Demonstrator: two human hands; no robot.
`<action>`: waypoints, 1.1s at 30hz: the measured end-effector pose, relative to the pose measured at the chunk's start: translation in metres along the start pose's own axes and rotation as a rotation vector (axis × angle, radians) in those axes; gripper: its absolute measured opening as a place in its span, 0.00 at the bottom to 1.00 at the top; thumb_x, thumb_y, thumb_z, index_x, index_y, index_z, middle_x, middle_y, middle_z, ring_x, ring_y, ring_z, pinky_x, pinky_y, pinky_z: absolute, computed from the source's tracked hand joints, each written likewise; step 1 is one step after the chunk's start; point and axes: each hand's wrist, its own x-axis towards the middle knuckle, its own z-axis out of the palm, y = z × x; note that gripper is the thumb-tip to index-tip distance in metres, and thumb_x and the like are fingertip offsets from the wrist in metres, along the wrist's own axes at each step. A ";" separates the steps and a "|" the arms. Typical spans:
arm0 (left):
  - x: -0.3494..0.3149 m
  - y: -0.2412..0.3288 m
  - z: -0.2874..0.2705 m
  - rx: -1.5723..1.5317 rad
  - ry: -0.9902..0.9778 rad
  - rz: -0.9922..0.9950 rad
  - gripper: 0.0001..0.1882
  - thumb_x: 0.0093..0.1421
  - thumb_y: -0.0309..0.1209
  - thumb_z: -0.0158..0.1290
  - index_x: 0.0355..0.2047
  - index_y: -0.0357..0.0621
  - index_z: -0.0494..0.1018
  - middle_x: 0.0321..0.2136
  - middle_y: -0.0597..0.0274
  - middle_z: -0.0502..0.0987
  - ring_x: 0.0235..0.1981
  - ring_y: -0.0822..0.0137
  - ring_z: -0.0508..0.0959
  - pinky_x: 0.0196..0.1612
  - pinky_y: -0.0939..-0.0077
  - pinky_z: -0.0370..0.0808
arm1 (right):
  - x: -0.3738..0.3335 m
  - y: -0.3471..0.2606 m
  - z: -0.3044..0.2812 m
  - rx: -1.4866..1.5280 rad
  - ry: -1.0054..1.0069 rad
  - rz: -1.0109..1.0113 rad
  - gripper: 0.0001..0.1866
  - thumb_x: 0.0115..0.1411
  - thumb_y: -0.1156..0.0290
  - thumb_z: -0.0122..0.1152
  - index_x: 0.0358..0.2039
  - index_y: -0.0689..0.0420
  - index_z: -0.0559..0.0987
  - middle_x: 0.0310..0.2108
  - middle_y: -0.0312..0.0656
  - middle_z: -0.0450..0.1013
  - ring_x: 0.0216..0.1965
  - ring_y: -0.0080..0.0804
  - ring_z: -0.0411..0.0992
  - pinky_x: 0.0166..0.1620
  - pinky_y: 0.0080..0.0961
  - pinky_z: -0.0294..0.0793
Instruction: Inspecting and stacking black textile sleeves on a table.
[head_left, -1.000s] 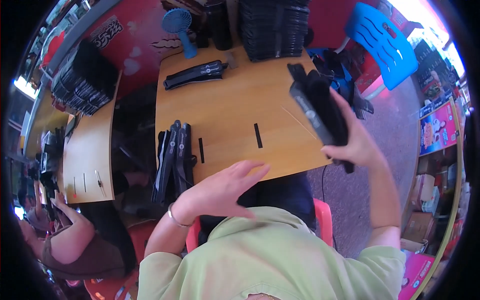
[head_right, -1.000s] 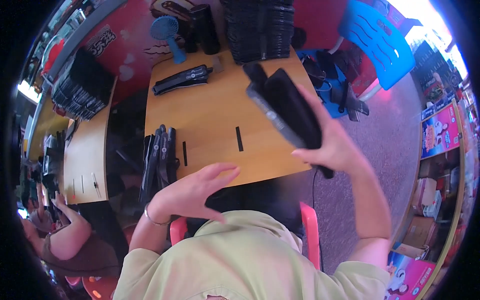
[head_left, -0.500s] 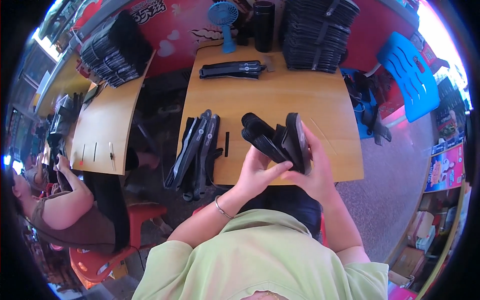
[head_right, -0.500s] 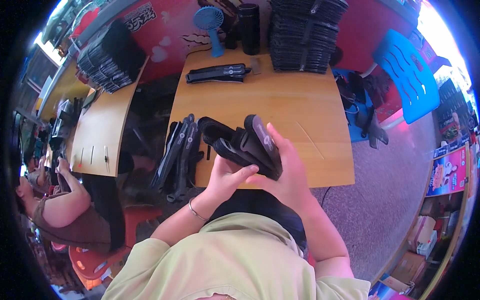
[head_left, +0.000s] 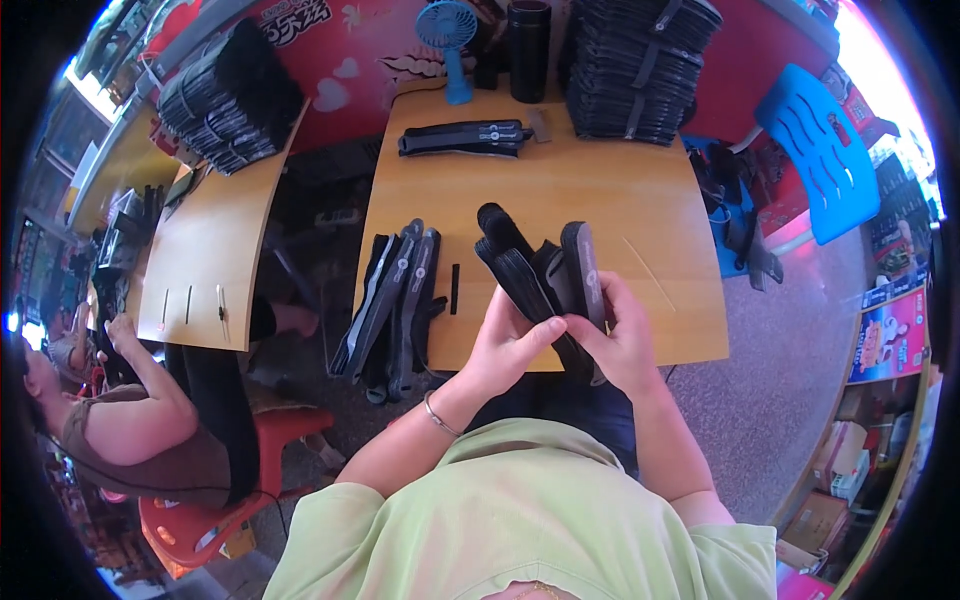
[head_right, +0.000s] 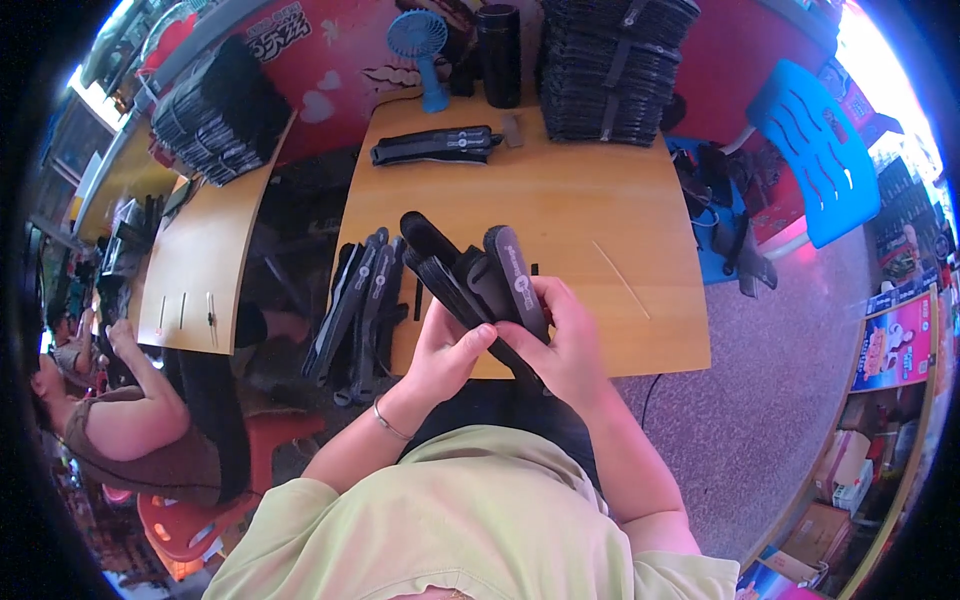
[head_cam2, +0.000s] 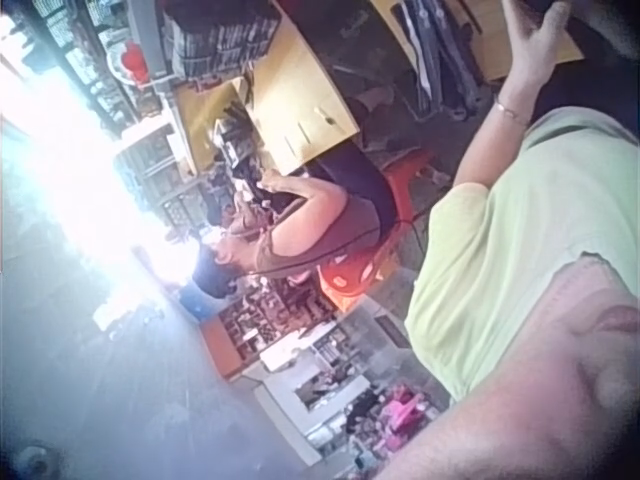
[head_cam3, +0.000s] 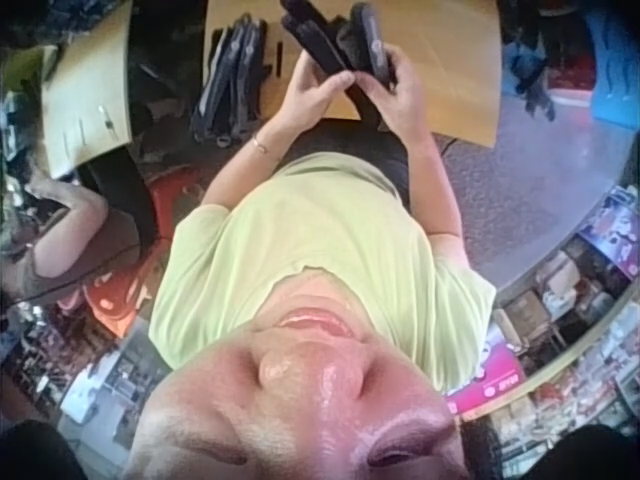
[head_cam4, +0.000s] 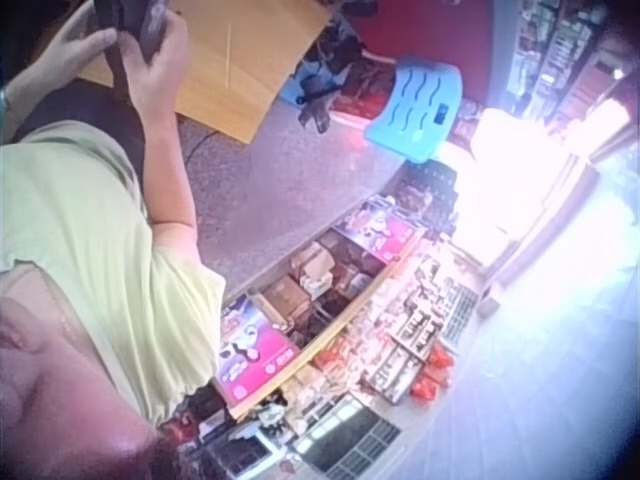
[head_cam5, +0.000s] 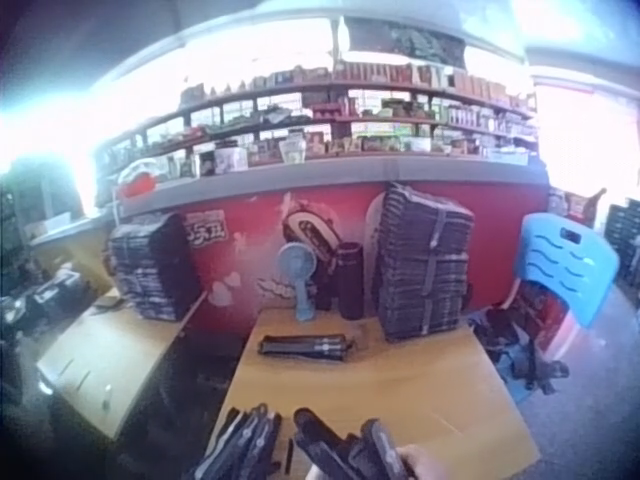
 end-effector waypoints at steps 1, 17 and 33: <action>0.001 0.001 0.000 -0.006 0.020 0.002 0.32 0.57 0.21 0.57 0.57 0.40 0.53 0.50 0.59 0.67 0.53 0.69 0.69 0.56 0.69 0.67 | 0.001 0.000 0.001 0.017 0.006 -0.009 0.18 0.51 0.72 0.68 0.41 0.61 0.73 0.31 0.39 0.70 0.31 0.27 0.69 0.38 0.23 0.69; 0.004 0.000 -0.003 0.029 -0.028 0.229 0.43 0.51 0.30 0.65 0.61 0.40 0.51 0.51 0.62 0.67 0.50 0.70 0.68 0.54 0.74 0.67 | -0.009 0.000 0.021 0.115 -0.091 -0.396 0.29 0.67 0.55 0.41 0.60 0.64 0.62 0.62 0.50 0.54 0.58 0.41 0.60 0.62 0.32 0.53; 0.001 -0.002 -0.003 0.297 0.103 0.051 0.44 0.43 0.23 0.69 0.56 0.40 0.53 0.52 0.57 0.65 0.54 0.65 0.68 0.57 0.68 0.67 | 0.036 -0.009 0.011 0.188 -0.037 -0.202 0.18 0.62 0.73 0.52 0.53 0.59 0.70 0.46 0.41 0.69 0.43 0.26 0.69 0.47 0.21 0.69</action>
